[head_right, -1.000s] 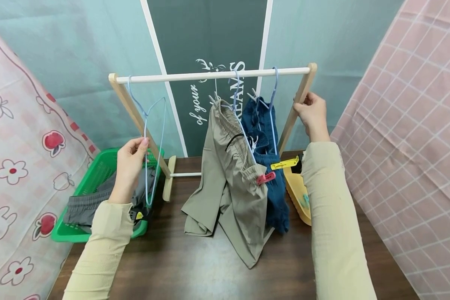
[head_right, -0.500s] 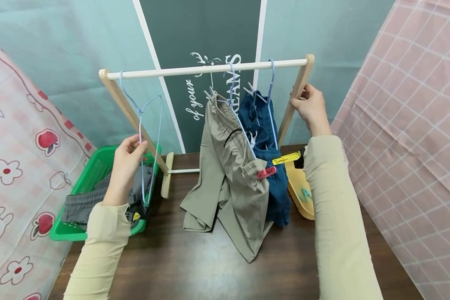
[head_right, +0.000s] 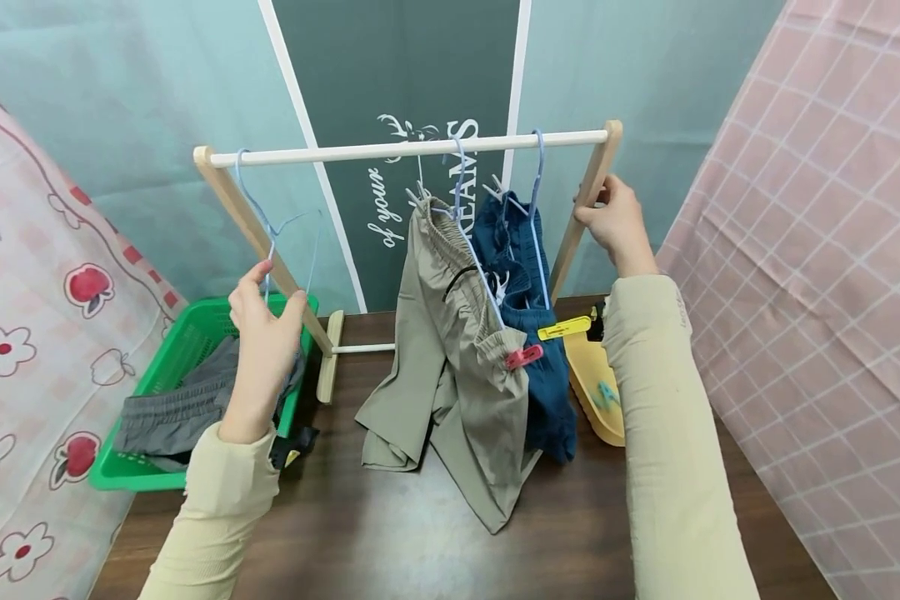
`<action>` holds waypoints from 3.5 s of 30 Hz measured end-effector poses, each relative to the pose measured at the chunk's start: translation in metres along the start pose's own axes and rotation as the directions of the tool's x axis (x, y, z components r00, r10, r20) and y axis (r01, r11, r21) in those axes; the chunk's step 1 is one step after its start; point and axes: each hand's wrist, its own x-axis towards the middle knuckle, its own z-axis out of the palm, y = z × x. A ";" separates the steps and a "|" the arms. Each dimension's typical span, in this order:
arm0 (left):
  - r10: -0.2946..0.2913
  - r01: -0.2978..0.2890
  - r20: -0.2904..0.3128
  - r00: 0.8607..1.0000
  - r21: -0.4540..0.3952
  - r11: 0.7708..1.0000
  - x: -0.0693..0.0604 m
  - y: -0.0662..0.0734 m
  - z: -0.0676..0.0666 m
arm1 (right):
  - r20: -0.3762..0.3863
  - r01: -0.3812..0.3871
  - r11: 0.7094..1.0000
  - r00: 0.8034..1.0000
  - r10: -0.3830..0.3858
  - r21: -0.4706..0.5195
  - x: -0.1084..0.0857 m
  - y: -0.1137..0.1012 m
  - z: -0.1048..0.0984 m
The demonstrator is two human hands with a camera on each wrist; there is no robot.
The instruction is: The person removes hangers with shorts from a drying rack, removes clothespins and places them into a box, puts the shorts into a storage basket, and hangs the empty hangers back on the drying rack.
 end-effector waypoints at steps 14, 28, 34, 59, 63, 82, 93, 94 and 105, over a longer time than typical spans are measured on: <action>0.219 -0.187 0.175 0.960 -0.183 0.965 -0.029 0.019 0.049 | 0.005 -0.011 1.000 1.000 0.011 0.010 -0.001 -0.002 0.003; 0.332 -0.231 0.356 0.873 -0.298 0.926 -0.045 0.016 0.114 | -0.015 -0.024 1.000 1.000 0.024 0.003 0.002 -0.001 0.003; 0.307 -0.198 0.388 0.869 -0.296 0.934 -0.050 0.019 0.130 | -0.025 -0.034 0.999 0.999 0.034 0.004 0.002 -0.001 0.003; 0.228 -0.264 0.399 0.888 0.037 0.964 -0.054 0.026 0.144 | -0.011 -0.046 0.998 0.999 0.046 0.037 0.002 -0.001 0.005; 0.221 -0.243 0.414 0.883 0.000 0.970 -0.051 0.026 0.143 | -0.013 -0.051 0.998 0.999 0.052 0.047 0.002 -0.001 0.005; 0.210 -0.059 0.404 0.891 -0.354 0.933 -0.032 0.013 0.137 | -0.030 -0.050 0.997 0.998 0.052 0.061 0.003 0.002 0.006; 0.170 0.073 0.449 0.877 -0.475 0.877 -0.023 0.018 0.127 | -0.038 -0.040 0.998 0.998 0.042 0.054 0.005 0.003 0.006; 0.175 0.077 0.448 0.877 -0.489 0.869 -0.022 0.018 0.126 | -0.035 -0.039 0.998 0.999 0.041 0.057 0.005 0.003 0.006; 0.150 0.144 0.470 0.870 -0.531 0.835 -0.017 0.016 0.119 | -0.028 -0.030 0.986 0.999 0.035 0.162 0.002 0.006 0.005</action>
